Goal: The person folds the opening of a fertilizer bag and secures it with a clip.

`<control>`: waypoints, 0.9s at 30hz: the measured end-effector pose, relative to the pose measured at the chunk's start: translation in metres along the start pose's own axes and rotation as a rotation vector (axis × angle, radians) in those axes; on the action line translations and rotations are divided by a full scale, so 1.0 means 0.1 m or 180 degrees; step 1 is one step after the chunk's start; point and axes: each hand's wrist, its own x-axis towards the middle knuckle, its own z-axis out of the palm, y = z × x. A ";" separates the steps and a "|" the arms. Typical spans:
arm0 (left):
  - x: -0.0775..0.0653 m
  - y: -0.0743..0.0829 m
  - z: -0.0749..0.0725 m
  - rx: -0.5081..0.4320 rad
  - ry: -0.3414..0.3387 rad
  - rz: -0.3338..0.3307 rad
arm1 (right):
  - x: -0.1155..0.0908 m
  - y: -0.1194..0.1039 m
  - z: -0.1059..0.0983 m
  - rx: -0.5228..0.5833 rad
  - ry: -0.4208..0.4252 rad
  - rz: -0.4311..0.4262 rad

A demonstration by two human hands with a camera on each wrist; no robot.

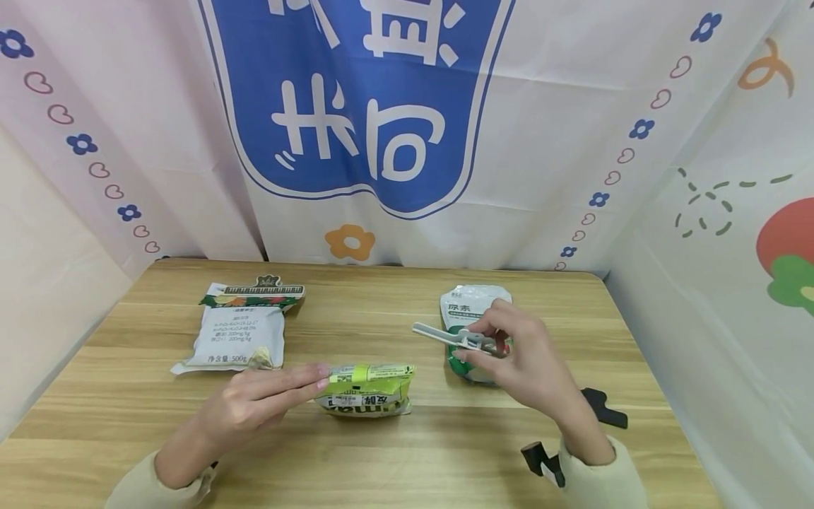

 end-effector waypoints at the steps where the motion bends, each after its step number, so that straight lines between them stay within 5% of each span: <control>1: 0.00 0.00 0.00 -0.0005 -0.0001 -0.0005 | 0.00 -0.02 0.01 0.0005 -0.0010 -0.0011; 20: 0.02 0.02 0.00 -0.0005 -0.0007 -0.0044 | 0.04 -0.37 0.21 0.0109 -0.0258 -0.0904; 27: 0.01 0.02 -0.03 0.0041 -0.0099 -0.0081 | 0.05 -0.46 0.27 0.0039 -0.0399 -0.0891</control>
